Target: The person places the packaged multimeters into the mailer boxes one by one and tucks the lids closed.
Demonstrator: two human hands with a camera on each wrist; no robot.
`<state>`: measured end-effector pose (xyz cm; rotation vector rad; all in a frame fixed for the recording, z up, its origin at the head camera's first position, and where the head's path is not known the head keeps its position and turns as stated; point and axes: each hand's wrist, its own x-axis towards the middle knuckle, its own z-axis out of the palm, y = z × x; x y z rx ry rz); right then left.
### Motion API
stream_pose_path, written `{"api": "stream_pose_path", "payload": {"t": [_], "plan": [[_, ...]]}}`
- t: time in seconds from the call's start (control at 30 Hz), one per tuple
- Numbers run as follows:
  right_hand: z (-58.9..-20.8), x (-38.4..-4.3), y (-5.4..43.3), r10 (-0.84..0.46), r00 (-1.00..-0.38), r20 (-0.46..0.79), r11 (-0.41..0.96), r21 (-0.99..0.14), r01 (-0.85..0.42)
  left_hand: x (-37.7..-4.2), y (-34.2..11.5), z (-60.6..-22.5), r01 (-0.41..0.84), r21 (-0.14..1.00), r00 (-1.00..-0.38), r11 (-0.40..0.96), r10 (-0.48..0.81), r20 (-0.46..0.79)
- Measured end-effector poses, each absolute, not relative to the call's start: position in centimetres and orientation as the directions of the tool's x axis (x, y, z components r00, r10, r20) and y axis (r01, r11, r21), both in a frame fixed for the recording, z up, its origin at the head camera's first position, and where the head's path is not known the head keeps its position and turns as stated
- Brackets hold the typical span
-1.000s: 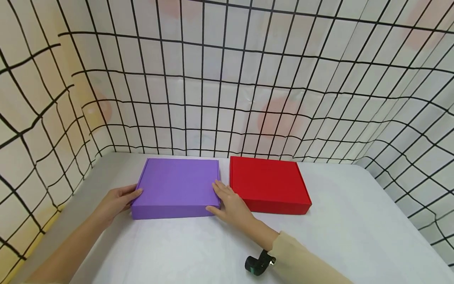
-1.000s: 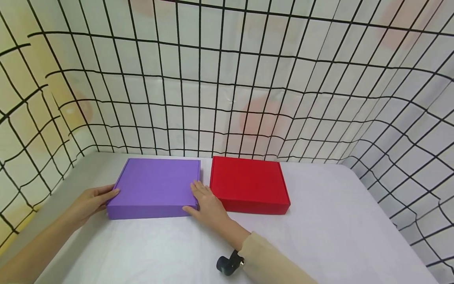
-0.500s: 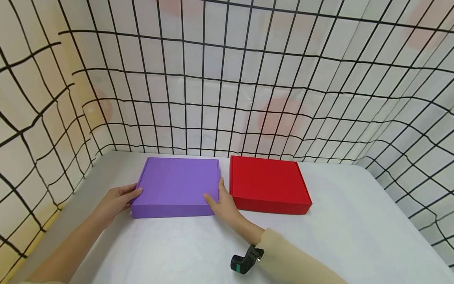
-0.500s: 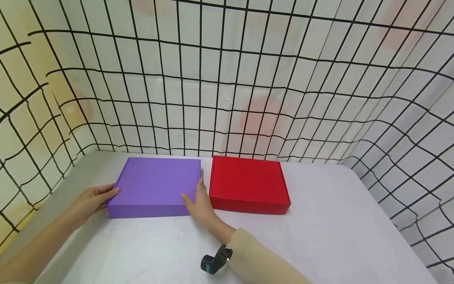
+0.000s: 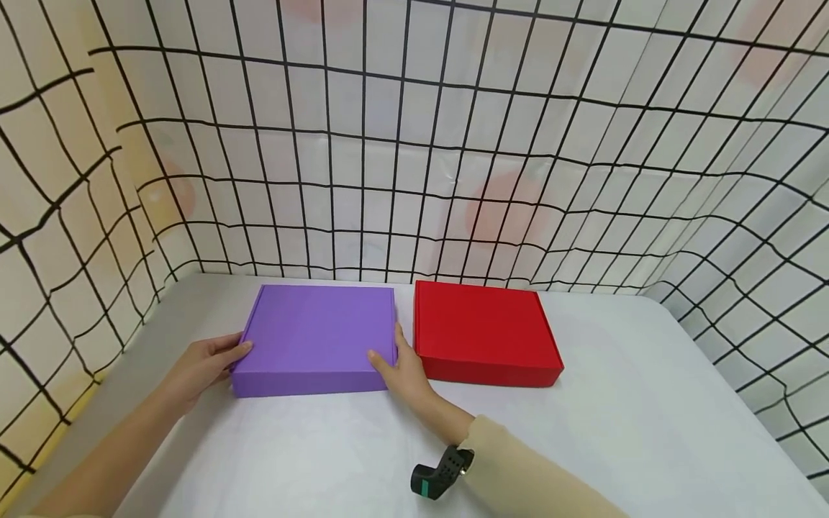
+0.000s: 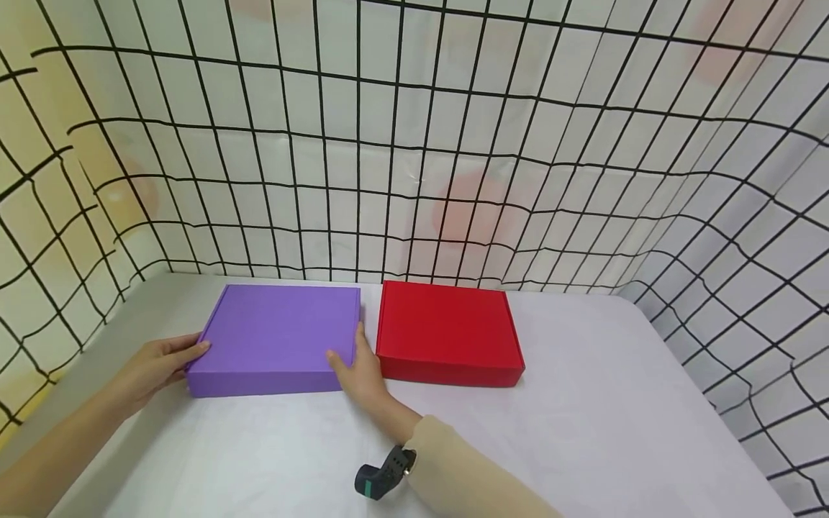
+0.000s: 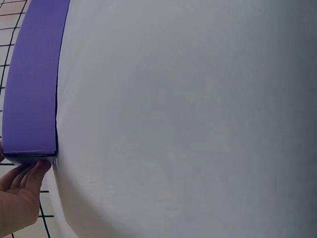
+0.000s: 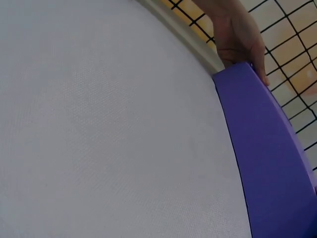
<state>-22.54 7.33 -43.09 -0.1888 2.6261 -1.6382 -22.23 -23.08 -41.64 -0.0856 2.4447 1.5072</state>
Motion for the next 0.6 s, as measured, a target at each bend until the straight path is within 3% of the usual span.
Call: {"api": "stream_pose_path", "payload": {"t": [0.1,0.17,0.27,0.33,0.43,0.6], "plan": [[-43.1,-22.5,7.3,-0.113,-0.993,0.019,0.449,-0.891,-0.068,-22.2,-23.1,-41.5,-0.064,0.821,-0.982,0.567,0.112,-0.154],[-43.2,-22.4,7.2,-0.105,-0.994,0.011,0.451,-0.891,-0.057,-22.2,-23.1,-41.3,0.099,0.726,-0.988,0.681,0.153,-0.008],[-43.2,-22.3,7.2,-0.109,-0.994,0.012,0.45,-0.891,-0.06,-22.1,-23.4,-40.7,0.358,0.471,-0.933,0.806,0.292,0.21],[-43.2,-22.3,7.1,-0.111,-0.994,0.023,0.448,-0.891,-0.071,-22.1,-23.7,-40.0,0.493,0.352,-0.867,0.796,0.415,0.278],[-43.1,-22.5,7.1,-0.11,-0.993,0.03,0.453,-0.888,-0.077,-22.2,-24.0,-38.8,0.601,0.273,-0.8,0.752,0.562,0.212],[-43.0,-22.5,7.1,-0.116,-0.993,0.017,0.458,-0.886,-0.069,-22.4,-23.8,-37.6,0.615,0.174,-0.785,0.769,0.619,0.034]]}}
